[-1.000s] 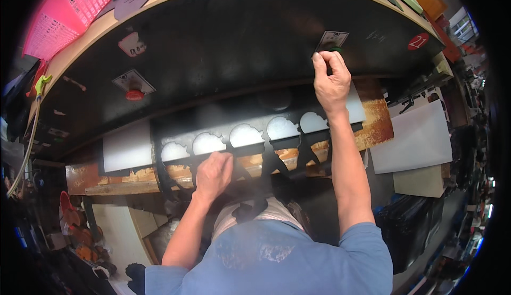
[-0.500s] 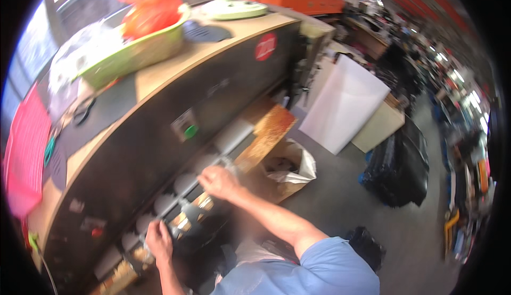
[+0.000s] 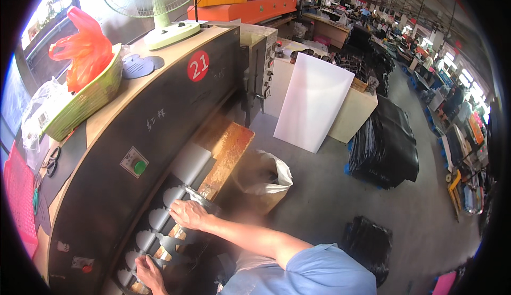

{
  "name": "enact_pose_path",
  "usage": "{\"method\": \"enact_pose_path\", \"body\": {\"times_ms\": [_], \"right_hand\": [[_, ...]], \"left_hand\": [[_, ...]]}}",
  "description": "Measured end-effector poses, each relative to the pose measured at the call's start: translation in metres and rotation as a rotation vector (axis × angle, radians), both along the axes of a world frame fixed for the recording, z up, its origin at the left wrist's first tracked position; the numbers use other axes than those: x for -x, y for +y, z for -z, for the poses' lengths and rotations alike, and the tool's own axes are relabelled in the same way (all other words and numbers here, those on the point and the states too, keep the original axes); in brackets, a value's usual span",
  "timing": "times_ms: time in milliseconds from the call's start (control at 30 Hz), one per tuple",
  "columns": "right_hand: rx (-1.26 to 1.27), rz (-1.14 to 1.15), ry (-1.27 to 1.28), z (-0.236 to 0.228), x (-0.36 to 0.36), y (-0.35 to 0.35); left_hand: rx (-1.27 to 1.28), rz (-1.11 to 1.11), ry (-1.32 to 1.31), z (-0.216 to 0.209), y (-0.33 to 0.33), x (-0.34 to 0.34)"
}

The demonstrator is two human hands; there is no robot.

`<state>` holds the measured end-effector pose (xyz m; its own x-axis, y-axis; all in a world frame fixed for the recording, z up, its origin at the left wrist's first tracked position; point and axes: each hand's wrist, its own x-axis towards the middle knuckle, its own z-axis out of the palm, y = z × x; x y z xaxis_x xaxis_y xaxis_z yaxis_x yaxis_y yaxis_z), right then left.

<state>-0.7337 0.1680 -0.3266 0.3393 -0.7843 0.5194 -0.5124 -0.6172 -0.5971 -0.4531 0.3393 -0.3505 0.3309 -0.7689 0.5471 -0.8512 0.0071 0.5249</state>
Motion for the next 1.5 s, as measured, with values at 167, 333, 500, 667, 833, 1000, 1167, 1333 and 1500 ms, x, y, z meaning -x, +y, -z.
{"method": "enact_pose_path", "body": {"times_ms": [167, 333, 500, 667, 833, 1000, 1167, 1333, 1500], "right_hand": [[-0.04, -0.044, -0.072, 0.015, 0.028, 0.021], [-0.142, 0.015, -0.198, 0.008, 0.052, 0.052], [0.035, 0.018, -0.224, -0.005, 0.05, 0.063], [-0.034, -0.178, 0.033, 0.009, -0.003, 0.047], [0.041, -0.093, 0.183, 0.011, -0.015, 0.058], [0.102, -0.112, 0.247, -0.007, -0.009, 0.062], [-0.102, -0.144, 0.106, -0.029, -0.003, 0.052], [-0.371, -0.149, -0.085, -0.051, 0.055, 0.014], [-0.025, -0.057, 0.192, -0.029, 0.075, -0.002]], "left_hand": [[-0.48, -0.247, -0.126, -0.009, 0.027, 0.038], [-0.461, -0.143, -0.044, -0.019, 0.063, 0.071], [-0.645, -0.011, 0.003, -0.032, 0.094, 0.079], [-0.47, 0.075, 0.258, -0.053, 0.09, 0.068], [-0.189, 0.113, 0.129, -0.031, 0.023, 0.047], [-0.174, 0.09, -0.094, -0.017, 0.008, 0.049], [-0.185, 0.096, -0.092, -0.025, 0.012, 0.049], [-0.157, 0.079, -0.065, -0.025, 0.01, 0.052], [-0.161, 0.038, -0.091, -0.027, 0.007, 0.058]]}}
